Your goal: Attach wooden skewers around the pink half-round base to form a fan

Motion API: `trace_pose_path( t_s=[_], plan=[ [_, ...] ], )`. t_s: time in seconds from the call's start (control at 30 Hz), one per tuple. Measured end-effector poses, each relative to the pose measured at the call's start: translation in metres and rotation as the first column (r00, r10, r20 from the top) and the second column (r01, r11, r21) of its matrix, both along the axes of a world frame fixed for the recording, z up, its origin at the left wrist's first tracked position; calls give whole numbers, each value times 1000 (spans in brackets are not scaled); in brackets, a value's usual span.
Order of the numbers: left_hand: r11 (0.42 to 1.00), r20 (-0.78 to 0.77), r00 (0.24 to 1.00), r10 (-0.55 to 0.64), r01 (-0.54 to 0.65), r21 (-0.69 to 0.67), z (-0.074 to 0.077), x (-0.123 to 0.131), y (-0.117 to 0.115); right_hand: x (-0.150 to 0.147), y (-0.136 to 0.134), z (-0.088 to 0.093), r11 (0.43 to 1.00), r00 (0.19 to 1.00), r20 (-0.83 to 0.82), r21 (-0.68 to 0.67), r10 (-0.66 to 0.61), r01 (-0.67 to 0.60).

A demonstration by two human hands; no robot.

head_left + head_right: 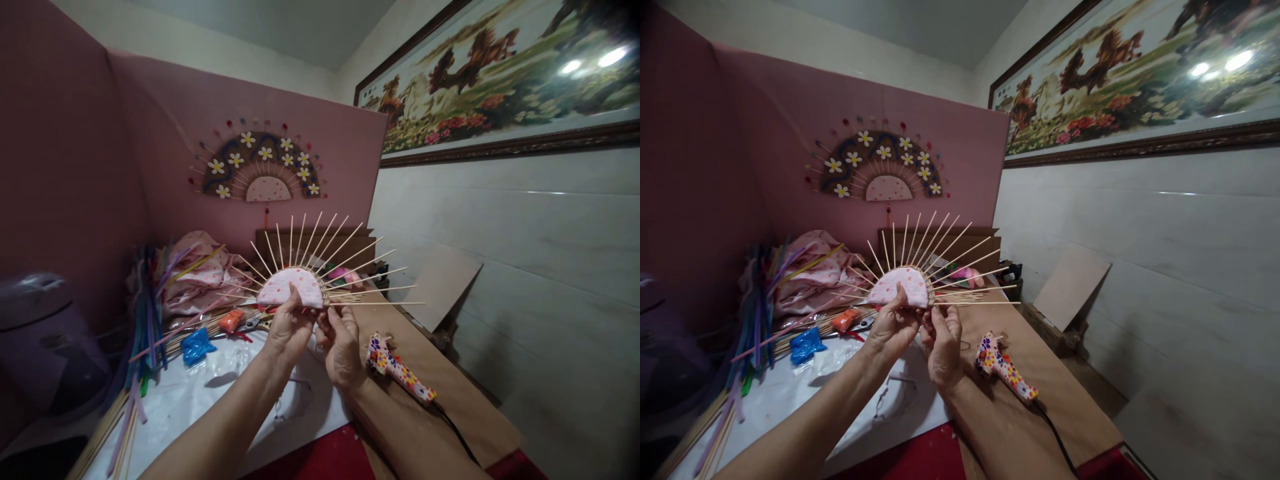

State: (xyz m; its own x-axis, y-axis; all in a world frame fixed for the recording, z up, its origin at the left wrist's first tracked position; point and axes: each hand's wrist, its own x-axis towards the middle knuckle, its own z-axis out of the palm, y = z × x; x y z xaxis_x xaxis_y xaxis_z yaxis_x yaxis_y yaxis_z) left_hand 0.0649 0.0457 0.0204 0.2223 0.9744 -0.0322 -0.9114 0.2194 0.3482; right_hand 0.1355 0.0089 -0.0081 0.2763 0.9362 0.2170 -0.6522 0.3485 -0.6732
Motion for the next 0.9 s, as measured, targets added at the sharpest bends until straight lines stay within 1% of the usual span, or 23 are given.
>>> trace_pose_path(
  t_s=[0.17,0.37,0.47,0.6,0.7,0.9],
  plan=[
    [1000,11,1000,3,-3,-4,2,0,-2,-1,0,-4,996,998,65,86,-11,6],
    [1000,19,1000,4,-4,19,0,2,-1,-2,5,-10,993,993,89,100,-72,63],
    [1000,20,1000,13,-13,23,0,2,-1,-3,5,-9,993,994,86,99,-72,63],
    [1000,19,1000,-18,17,24,-1,2,0,-3,3,-6,986,991,86,143,-104,91],
    [999,23,999,-22,22,31,-2,2,0,-3,3,-5,983,987,93,138,-131,118],
    [1000,28,1000,4,-4,8,0,2,-2,-4,7,-13,983,973,159,97,-170,156]
  ],
)
